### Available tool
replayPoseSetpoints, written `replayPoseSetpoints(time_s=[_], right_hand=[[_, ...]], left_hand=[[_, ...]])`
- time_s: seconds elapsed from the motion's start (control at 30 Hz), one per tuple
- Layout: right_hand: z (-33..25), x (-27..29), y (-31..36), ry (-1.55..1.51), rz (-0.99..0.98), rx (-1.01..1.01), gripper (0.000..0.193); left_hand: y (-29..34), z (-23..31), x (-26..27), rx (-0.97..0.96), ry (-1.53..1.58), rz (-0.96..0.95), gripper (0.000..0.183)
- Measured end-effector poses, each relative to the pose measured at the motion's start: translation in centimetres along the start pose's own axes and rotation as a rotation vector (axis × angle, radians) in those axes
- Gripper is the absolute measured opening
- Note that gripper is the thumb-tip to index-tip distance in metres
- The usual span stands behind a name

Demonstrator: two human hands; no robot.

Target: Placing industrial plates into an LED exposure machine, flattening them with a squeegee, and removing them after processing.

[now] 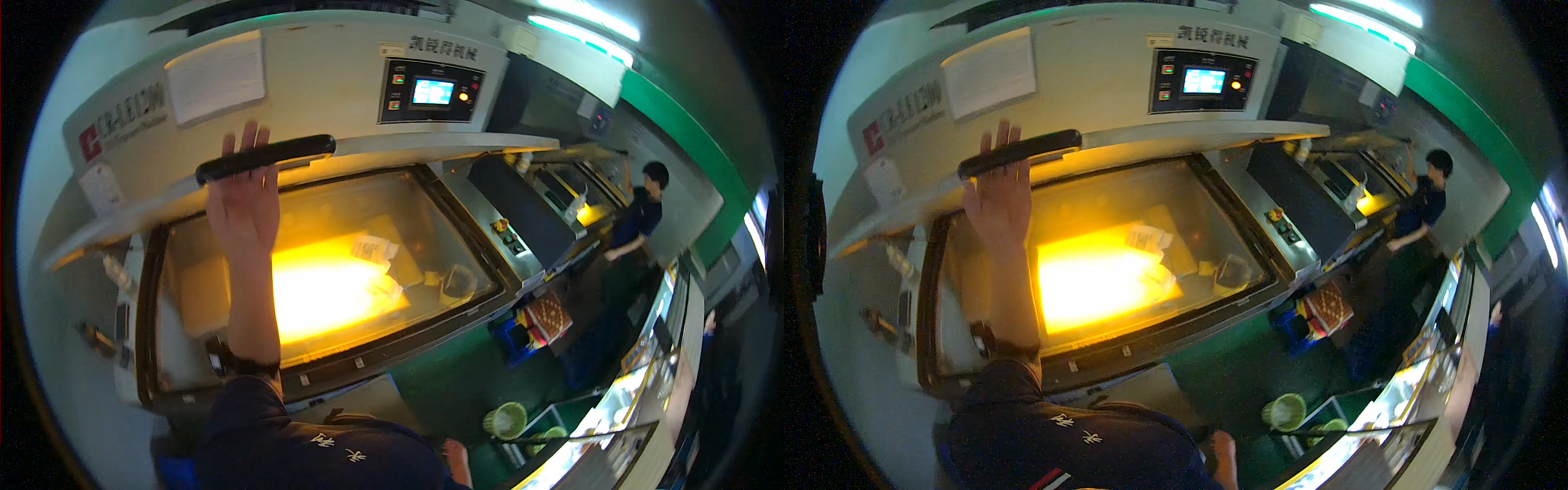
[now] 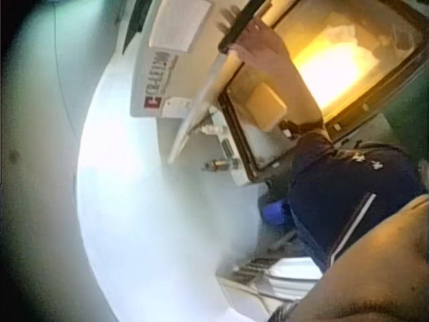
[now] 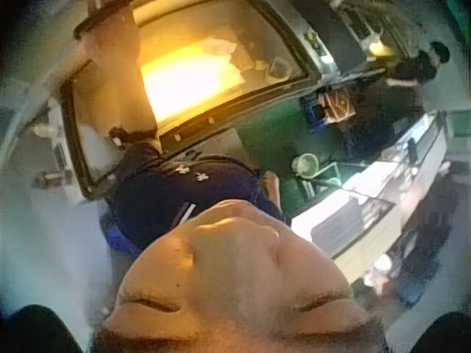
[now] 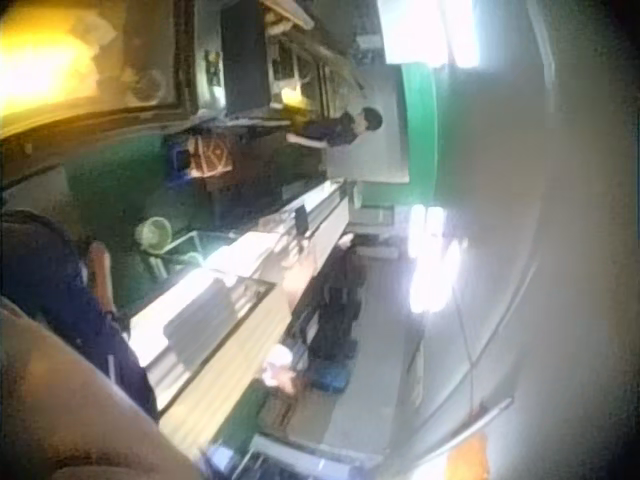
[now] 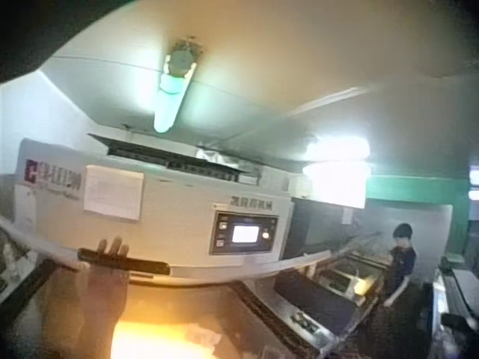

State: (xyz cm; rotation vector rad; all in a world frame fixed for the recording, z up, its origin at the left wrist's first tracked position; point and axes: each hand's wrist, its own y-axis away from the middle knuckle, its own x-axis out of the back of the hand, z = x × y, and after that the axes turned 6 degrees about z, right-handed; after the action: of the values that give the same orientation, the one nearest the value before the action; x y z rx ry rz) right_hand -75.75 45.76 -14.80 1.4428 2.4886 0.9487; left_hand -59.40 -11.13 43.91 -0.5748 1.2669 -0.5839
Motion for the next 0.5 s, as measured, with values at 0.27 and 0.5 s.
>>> replayPoseSetpoints(time_s=[0.27, 0.5], right_hand=[[-3.4, 9.3, -3.4, 0.55, -0.455, -0.121, 0.033], [-8.3, 14.9, -13.5, 0.233, -0.32, -0.317, 0.033]], left_hand=[[0.0, 3.0, -0.2, -0.025, 0.25, 0.126, 0.033], [16.3, 1.2, 2.0, -0.155, 0.067, 0.506, 0.043]])
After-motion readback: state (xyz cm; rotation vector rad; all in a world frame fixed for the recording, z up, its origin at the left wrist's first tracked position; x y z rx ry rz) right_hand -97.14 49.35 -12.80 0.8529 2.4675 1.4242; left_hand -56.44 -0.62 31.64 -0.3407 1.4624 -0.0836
